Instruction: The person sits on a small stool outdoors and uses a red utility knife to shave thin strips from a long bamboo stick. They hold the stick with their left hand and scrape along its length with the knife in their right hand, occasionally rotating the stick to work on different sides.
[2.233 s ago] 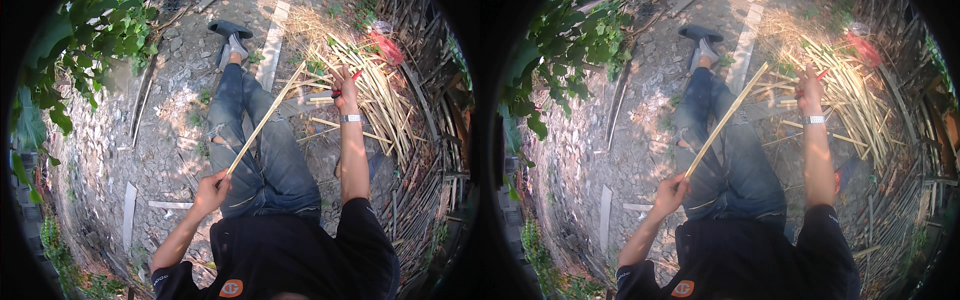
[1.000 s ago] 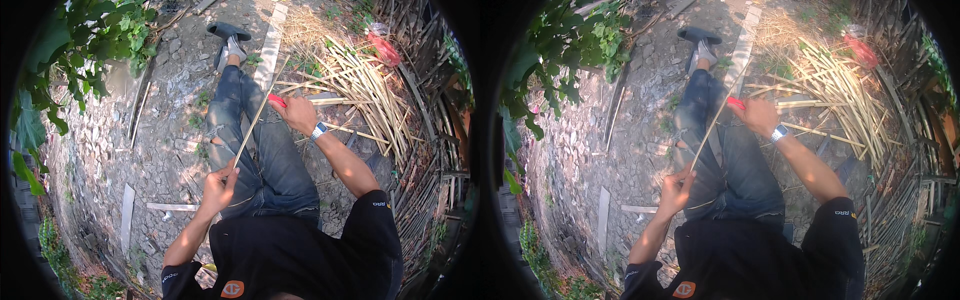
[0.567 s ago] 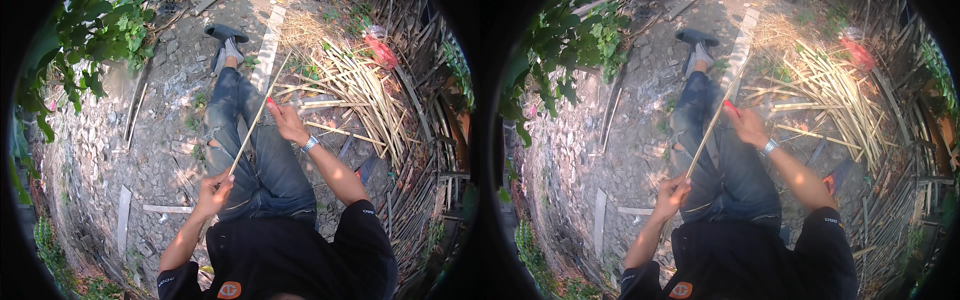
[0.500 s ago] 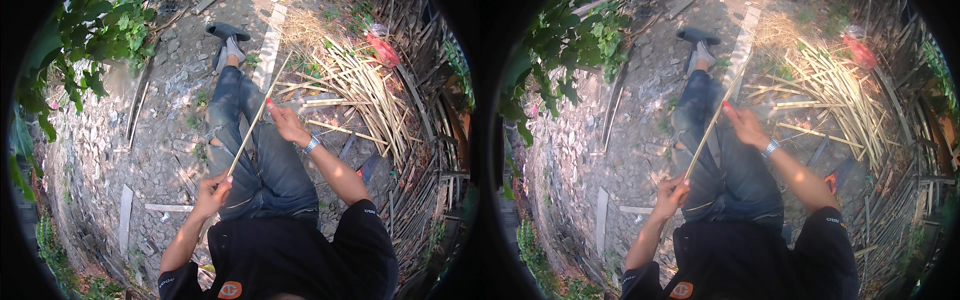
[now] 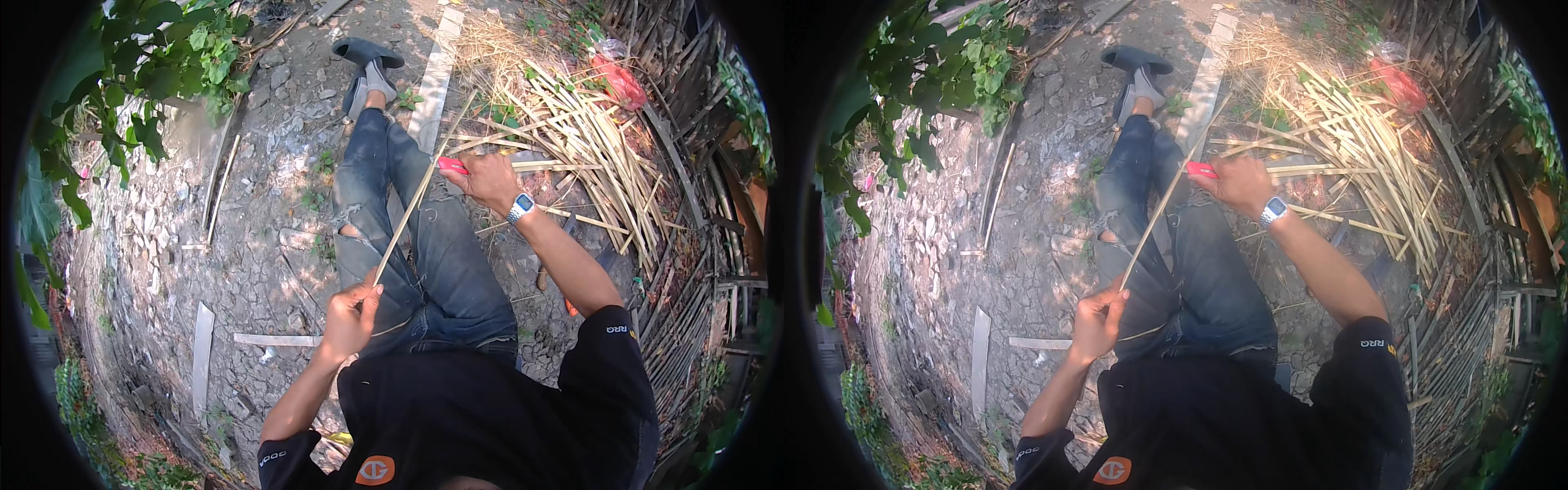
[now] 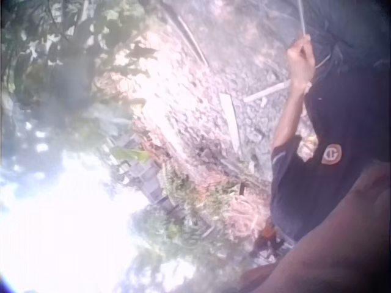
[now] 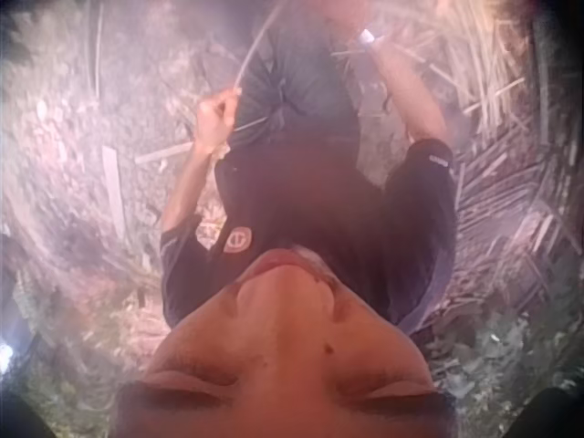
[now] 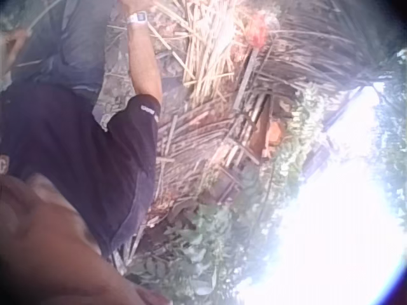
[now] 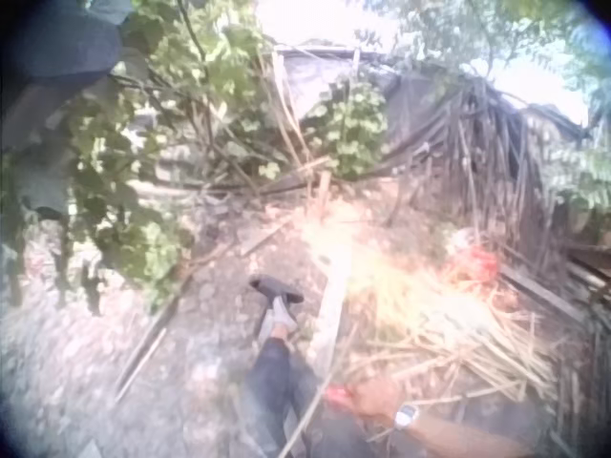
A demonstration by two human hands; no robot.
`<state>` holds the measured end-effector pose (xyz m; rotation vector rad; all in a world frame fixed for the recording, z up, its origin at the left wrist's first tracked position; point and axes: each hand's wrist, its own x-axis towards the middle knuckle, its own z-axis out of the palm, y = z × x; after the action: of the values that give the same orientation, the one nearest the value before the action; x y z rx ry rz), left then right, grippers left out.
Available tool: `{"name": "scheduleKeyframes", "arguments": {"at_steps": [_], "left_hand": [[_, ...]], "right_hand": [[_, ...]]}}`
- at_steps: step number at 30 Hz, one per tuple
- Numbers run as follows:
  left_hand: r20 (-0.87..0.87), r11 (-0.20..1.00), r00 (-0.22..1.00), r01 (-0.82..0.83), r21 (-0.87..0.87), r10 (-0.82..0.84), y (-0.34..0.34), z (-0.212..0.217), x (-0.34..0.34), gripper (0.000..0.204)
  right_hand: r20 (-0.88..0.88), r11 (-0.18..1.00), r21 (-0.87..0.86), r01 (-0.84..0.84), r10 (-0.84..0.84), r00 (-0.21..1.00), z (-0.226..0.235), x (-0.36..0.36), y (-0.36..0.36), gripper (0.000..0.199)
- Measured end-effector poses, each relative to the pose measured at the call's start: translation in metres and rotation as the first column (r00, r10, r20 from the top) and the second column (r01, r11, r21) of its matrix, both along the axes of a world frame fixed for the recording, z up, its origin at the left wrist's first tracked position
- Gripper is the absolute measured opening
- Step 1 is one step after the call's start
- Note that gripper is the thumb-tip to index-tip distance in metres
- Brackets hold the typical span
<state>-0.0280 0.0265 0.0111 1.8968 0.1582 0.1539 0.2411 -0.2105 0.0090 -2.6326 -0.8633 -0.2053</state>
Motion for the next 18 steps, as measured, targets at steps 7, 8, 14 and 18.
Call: {"name": "scheduleKeyframes", "arguments": {"at_steps": [7,8,14,18], "left_hand": [[-0.394,0.766,0.905,-0.136,-0.628,-0.162,0.019,0.015,0.002,0.033],[-0.408,0.773,0.901,-0.152,-0.615,-0.148,0.02,0.013,0.003,0.034],[-0.268,0.948,0.963,-0.084,-0.306,-0.001,0.017,0.004,-0.004,0.032],[-0.153,0.998,0.987,-0.033,0.059,0.042,0.011,0.001,-0.009,0.03]], "right_hand": [[-0.623,0.683,0.646,0.341,0.214,0.752,-0.055,-0.021,0.041,0.068],[-0.701,0.584,0.679,0.445,0.332,0.632,-0.049,-0.028,0.052,0.069],[-0.25,0.921,0.389,-0.016,0.122,0.961,-0.023,-0.041,0.039,0.064],[-0.072,0.995,-0.044,-0.091,0.087,0.994,0.008,-0.051,0.028,0.064]]}}
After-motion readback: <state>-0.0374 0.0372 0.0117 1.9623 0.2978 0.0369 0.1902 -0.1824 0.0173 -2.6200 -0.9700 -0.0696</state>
